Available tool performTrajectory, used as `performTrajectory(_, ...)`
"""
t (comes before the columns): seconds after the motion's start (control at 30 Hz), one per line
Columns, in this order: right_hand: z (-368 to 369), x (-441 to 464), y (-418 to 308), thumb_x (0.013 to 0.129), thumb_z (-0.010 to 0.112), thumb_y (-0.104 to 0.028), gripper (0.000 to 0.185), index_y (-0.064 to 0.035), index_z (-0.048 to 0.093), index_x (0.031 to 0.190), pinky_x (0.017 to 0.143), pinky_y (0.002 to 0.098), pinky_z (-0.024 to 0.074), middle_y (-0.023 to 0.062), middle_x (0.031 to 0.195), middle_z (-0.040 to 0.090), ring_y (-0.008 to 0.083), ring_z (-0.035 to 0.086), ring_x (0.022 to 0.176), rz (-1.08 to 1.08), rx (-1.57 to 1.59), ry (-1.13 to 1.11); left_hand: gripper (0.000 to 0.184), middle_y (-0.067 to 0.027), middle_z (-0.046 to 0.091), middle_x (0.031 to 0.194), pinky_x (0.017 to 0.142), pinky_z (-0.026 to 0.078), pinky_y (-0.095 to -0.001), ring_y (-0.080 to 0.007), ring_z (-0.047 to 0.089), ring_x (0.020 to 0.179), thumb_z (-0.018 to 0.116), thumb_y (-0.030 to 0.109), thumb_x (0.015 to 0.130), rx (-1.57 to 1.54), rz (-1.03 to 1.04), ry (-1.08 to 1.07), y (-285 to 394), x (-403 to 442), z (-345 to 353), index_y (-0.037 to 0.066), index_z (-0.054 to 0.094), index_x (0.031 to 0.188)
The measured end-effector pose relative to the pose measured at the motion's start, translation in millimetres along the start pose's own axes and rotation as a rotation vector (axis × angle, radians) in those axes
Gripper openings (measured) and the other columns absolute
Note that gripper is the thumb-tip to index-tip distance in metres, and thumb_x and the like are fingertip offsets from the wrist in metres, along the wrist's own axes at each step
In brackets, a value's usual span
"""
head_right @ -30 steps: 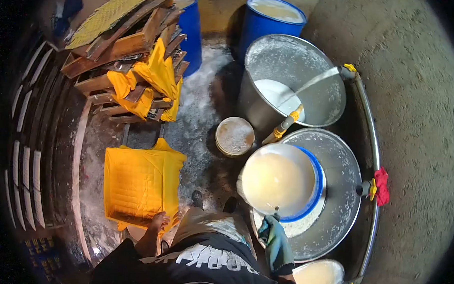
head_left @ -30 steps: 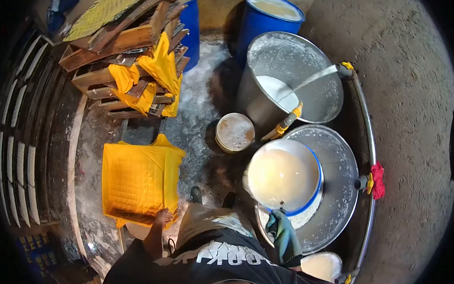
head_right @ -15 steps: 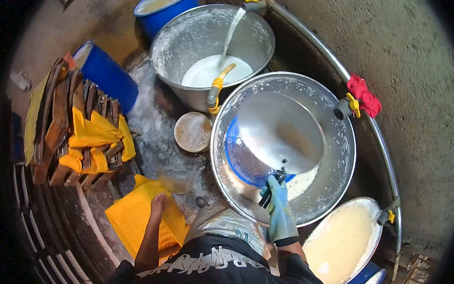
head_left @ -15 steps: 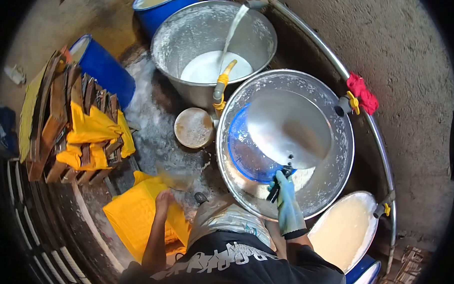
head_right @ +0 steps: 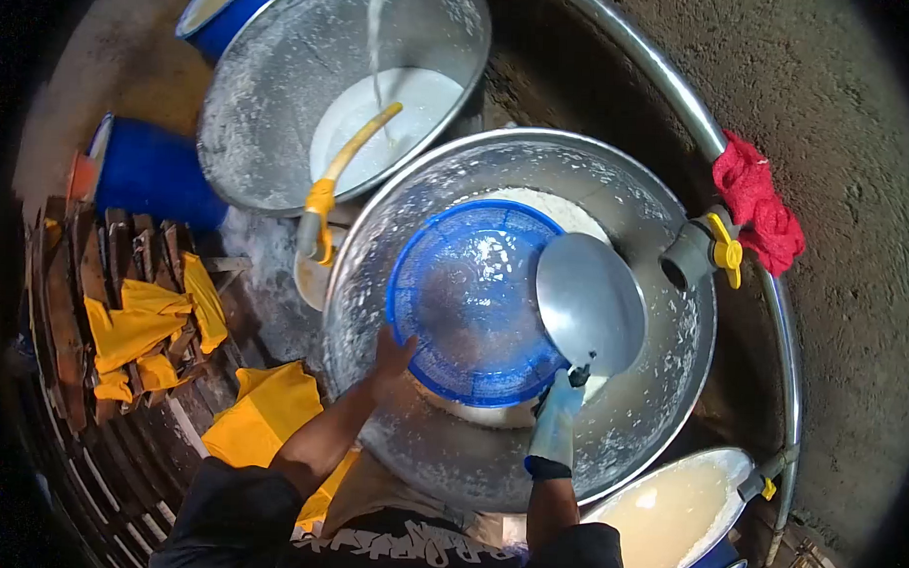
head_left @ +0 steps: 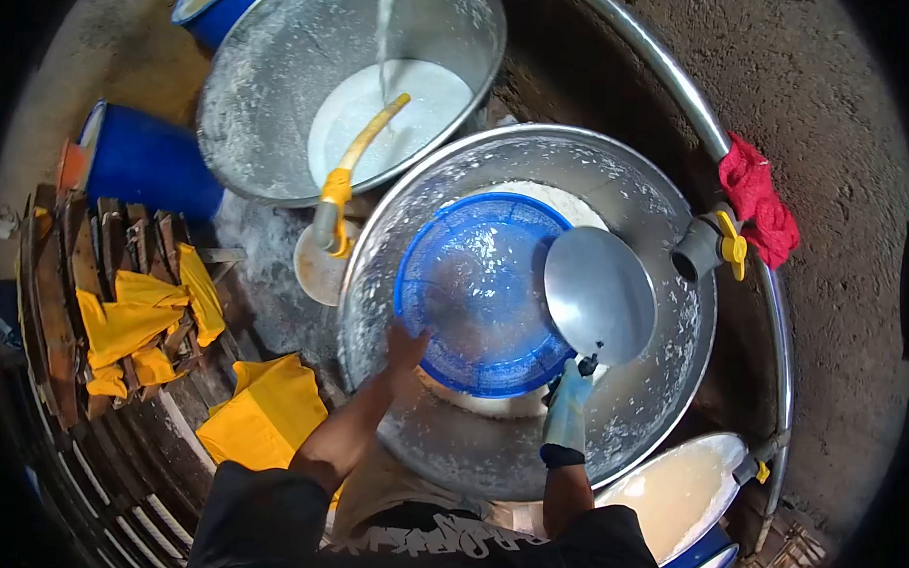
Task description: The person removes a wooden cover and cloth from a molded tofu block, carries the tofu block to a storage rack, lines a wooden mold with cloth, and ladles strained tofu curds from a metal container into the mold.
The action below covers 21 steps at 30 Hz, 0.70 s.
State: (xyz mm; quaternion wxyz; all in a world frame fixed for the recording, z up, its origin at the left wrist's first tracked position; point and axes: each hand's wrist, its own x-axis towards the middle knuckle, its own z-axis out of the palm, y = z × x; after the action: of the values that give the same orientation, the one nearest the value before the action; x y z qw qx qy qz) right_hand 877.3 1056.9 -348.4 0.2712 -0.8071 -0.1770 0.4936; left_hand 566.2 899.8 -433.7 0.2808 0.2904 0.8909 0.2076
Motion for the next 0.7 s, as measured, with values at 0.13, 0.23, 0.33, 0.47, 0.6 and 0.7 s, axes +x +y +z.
performTrajectory(0.13, 29.1, 93.7, -14.0, 0.085, 0.07, -0.027, 0.051, 0.0022, 0.052, 0.122, 0.071, 0.0347, 0.0544, 0.0132, 0.095, 0.068, 0.0251, 0.067, 0.08, -0.403, -0.306, 0.187, 0.055, -0.0128, 0.059, 0.125, 0.097, 0.045, -0.0497, -0.0376, 0.056, 0.113, 0.074, 0.033, 0.084, -0.39, -0.688, -0.164, -122.0, 0.0, 109.4, 0.007, 0.054, 0.127)
performTrajectory(0.23, 53.3, 133.1, -38.6, 0.085, 0.072, -0.034, 0.057, 0.0031, 0.052, 0.123, 0.085, 0.0351, 0.0523, 0.0155, 0.106, 0.068, 0.0267, 0.067, 0.095, -0.544, -0.528, 0.226, 0.05, -0.0107, 0.059, 0.125, 0.097, 0.045, -0.0553, -0.0367, 0.057, 0.112, 0.075, 0.027, 0.082, -0.635, -1.064, -0.548, -112.6, -24.8, 86.1, 0.013, 0.055, 0.125)
performTrajectory(0.33, 83.7, 141.0, -70.0, 0.084, 0.074, -0.038, 0.058, 0.0007, 0.053, 0.123, 0.084, 0.0344, 0.0529, 0.0175, 0.104, 0.069, 0.0267, 0.068, 0.094, -0.714, -0.506, 0.178, 0.056, -0.0126, 0.061, 0.122, 0.09, 0.048, -0.0611, -0.033, 0.062, 0.107, 0.071, 0.029, 0.082, -0.989, -0.914, -0.464, -117.2, -28.6, 95.0, 0.015, 0.05, 0.132)
performTrajectory(0.47, 105.6, 169.6, -67.6, 0.085, 0.073, -0.039, 0.047, -0.0066, 0.059, 0.117, 0.082, 0.0356, 0.053, 0.0126, 0.099, 0.07, 0.0244, 0.068, 0.09, -0.693, -0.58, 0.044, 0.057, -0.0062, 0.058, 0.124, 0.095, 0.047, -0.0597, -0.0328, 0.057, 0.114, 0.078, 0.02, 0.078, -1.008, -0.918, -0.324, -74.0, -26.0, 81.8, 0.018, 0.052, 0.129)
performTrajectory(0.6, 105.7, 186.9, -67.8, 0.086, 0.071, -0.039, 0.04, -0.0096, 0.062, 0.111, 0.08, 0.0385, 0.0533, 0.0098, 0.097, 0.07, 0.0259, 0.069, 0.088, -0.75, -0.645, 0.005, 0.06, -0.0058, 0.056, 0.127, 0.093, 0.048, -0.0588, -0.0312, 0.056, 0.114, 0.078, 0.016, 0.078, -1.015, -0.884, -0.246, -93.5, -27.5, 100.6, 0.017, 0.05, 0.132)
performTrajectory(0.7, 93.0, 183.3, -74.6, 0.087, 0.07, -0.037, 0.038, -0.01, 0.062, 0.112, 0.081, 0.0408, 0.0535, 0.0122, 0.099, 0.07, 0.0306, 0.069, 0.091, -0.741, -0.715, 0.026, 0.054, -0.0057, 0.059, 0.122, 0.086, 0.05, -0.0522, -0.0282, 0.059, 0.109, 0.076, 0.016, 0.082, -0.914, -0.959, -0.158, -70.9, -25.8, 91.6, 0.015, 0.052, 0.13)
